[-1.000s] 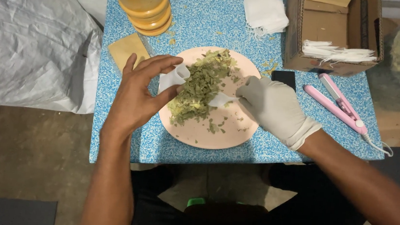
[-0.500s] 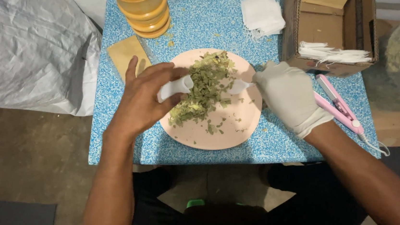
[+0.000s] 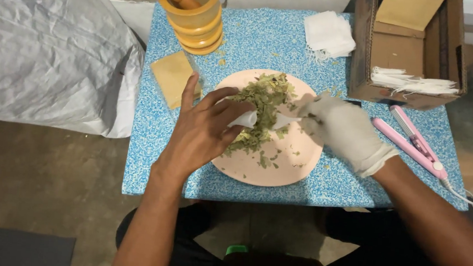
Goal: Filling small paper bags with dried tea leaves using a spoon and sealing them with a handheld heat sealer
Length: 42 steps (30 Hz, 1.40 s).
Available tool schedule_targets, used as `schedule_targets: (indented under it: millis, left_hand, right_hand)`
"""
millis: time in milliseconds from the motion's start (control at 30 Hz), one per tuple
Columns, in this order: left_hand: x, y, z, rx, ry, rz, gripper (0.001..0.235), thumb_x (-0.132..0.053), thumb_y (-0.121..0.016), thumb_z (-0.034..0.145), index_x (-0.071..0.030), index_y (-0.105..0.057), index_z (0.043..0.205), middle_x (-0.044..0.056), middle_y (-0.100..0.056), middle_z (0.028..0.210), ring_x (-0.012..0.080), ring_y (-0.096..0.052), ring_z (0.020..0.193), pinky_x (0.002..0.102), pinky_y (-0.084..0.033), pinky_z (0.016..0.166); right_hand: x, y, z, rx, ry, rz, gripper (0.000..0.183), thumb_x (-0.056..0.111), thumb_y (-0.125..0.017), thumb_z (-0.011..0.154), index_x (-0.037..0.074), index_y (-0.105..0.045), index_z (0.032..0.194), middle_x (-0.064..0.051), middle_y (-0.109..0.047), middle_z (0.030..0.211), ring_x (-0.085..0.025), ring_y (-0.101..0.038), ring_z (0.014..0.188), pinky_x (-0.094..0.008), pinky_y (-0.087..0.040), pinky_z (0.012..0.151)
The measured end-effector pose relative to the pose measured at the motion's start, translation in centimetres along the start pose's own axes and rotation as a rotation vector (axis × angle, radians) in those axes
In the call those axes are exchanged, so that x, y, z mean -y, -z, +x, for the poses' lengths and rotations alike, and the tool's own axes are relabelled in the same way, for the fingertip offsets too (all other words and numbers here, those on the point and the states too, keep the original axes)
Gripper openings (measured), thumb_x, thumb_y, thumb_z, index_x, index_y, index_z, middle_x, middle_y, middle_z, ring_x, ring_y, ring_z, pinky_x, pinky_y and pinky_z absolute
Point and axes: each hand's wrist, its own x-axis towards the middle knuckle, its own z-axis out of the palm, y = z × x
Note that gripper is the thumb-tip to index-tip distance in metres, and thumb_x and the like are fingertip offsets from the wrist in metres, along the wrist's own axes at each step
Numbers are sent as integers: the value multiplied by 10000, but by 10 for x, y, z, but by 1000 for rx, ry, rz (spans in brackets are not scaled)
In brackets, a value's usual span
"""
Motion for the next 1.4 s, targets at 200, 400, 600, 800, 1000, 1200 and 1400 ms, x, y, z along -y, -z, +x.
schedule_targets:
  millis: [200, 400, 600, 800, 1000, 1200, 1400]
  left_hand:
    - [0, -11, -6, -55, -7, 22, 350, -177, -840, 995, -211, -817, 1342, 39, -848, 1088, 206, -642, 1445, 684, -63, 1365]
    - [-14, -20, -9, -93, 129, -146, 402, -210, -865, 969, -166, -806, 1364, 65, -863, 1166, 235, -680, 1405, 664, -38, 1368]
    - [-28, -24, -21, -30, 208, -228, 488, -380, -747, 1060, -192, -683, 1505, 54, -778, 1404, 255, -683, 1401, 650, -73, 1357]
    - [-33, -26, -20, 5, 283, -283, 545, -501, -678, 1056, -224, -666, 1525, 52, -768, 1472, 225, -744, 1348, 609, -94, 1343]
    - [-32, -35, -23, -23, 257, -259, 641, -431, -799, 988, -234, -624, 1573, 43, -852, 1327, 223, -738, 1367, 547, -192, 1291]
    - [-40, -31, -20, -2, 311, -320, 679, -343, -857, 954, -256, -603, 1579, 52, -830, 1389, 188, -775, 1325, 528, -204, 1270]
    - [-36, -40, -22, 10, 319, -322, 680, -361, -844, 976, -257, -556, 1583, 25, -823, 1413, 173, -779, 1334, 550, -210, 1260]
  right_hand:
    - [-23, 23, -12, -41, 17, -9, 243, 407, -740, 1064, 245, -817, 1228, -60, -769, 1275, -360, -773, 1176, -545, -671, 793]
    - [0, 87, -26, -26, -29, 105, 165, 315, -733, 1082, 286, -859, 1185, -21, -824, 1189, -360, -766, 1170, -521, -664, 868]
    - [-2, 112, -26, -138, 211, 150, 237, 214, -748, 1071, 176, -865, 1274, -25, -830, 1137, -283, -771, 934, -475, -596, 644]
    - [10, 119, -20, -124, 278, 83, 155, 208, -760, 1074, 180, -865, 1184, -3, -822, 974, -264, -751, 816, -450, -586, 496]
    - [17, 114, -16, -169, 317, -16, 131, 227, -760, 1092, 212, -863, 1172, 1, -744, 867, -290, -692, 768, -467, -490, 501]
    - [27, 113, -12, -236, 362, -119, 132, 213, -734, 1139, 218, -848, 1072, 6, -580, 722, -248, -573, 640, -418, -397, 414]
    - [35, 112, -8, -325, 402, -629, 679, 248, -593, 1375, 173, -388, 732, 33, -262, 673, -176, -257, 578, -349, -208, 449]
